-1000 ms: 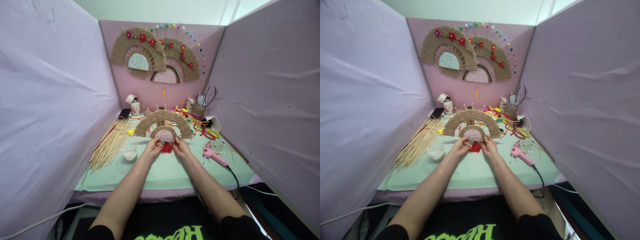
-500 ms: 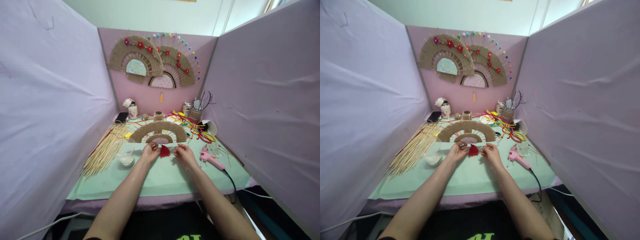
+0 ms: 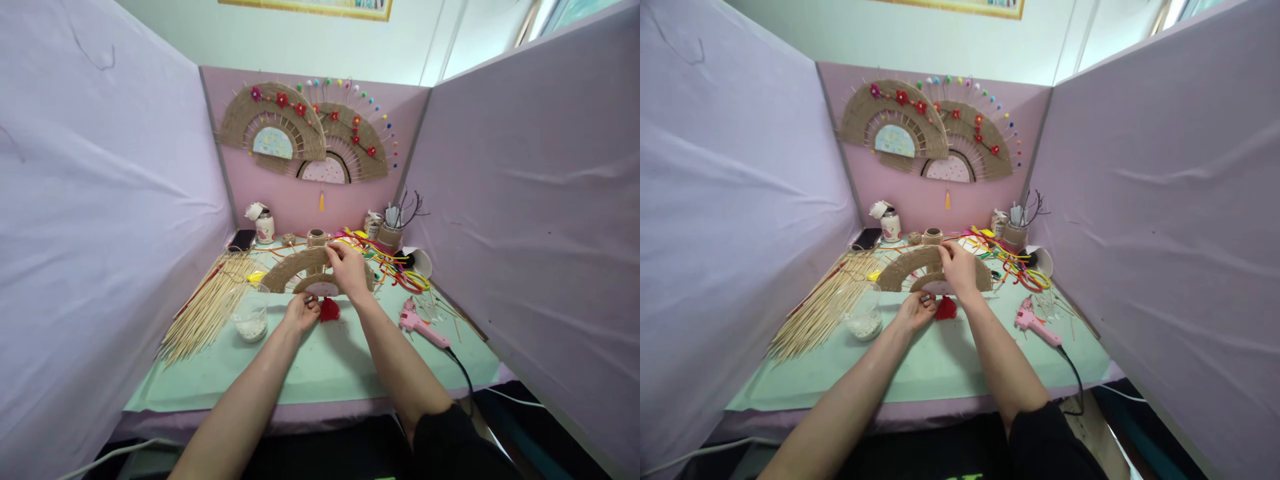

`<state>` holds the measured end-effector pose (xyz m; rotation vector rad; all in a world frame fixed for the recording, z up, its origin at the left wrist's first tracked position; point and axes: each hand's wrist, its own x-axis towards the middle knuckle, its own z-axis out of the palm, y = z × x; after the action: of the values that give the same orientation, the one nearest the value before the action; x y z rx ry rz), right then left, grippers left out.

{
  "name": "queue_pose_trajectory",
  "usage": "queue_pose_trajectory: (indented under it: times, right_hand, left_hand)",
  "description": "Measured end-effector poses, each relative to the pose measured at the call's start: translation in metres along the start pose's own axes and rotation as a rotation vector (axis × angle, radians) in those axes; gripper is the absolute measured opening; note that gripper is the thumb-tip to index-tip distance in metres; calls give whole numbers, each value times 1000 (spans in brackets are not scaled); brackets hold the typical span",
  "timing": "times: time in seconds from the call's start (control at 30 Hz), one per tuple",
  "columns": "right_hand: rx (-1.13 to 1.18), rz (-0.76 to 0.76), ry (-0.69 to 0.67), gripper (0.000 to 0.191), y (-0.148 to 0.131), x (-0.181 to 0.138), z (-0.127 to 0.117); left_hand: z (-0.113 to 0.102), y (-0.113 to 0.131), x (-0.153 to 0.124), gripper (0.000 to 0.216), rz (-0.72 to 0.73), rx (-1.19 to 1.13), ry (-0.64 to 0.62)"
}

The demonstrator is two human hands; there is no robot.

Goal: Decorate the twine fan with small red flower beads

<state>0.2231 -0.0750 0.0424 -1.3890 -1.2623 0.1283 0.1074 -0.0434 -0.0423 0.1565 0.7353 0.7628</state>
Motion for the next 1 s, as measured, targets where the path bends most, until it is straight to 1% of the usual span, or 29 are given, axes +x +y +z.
queue_pose_trajectory:
  times: [0.07,0.17,0.33,0.53,0.77,1.0]
  right_hand:
    - [-12,-12,-24,25,3,2,3]
    - [-89,-24,-36,23,7,4,8]
    - [-204,-28,-17,24,9,6,14]
    - [-273,-9,-18,26,9,7,18]
    - [-304,-6,-6,26,13,9,23]
    - [-266,-15,-25,28,15,7,28]
  left_hand:
    - [1,0,-3,20,-14,3,-1]
    - [2,1,-7,21,-30,0,-8]
    - [4,3,-12,21,-51,-30,-5]
    - [6,8,-10,15,-95,-53,-2]
    - [-1,12,-13,12,-143,-32,-42]
    - [-8,13,-11,17,-115,-50,-69]
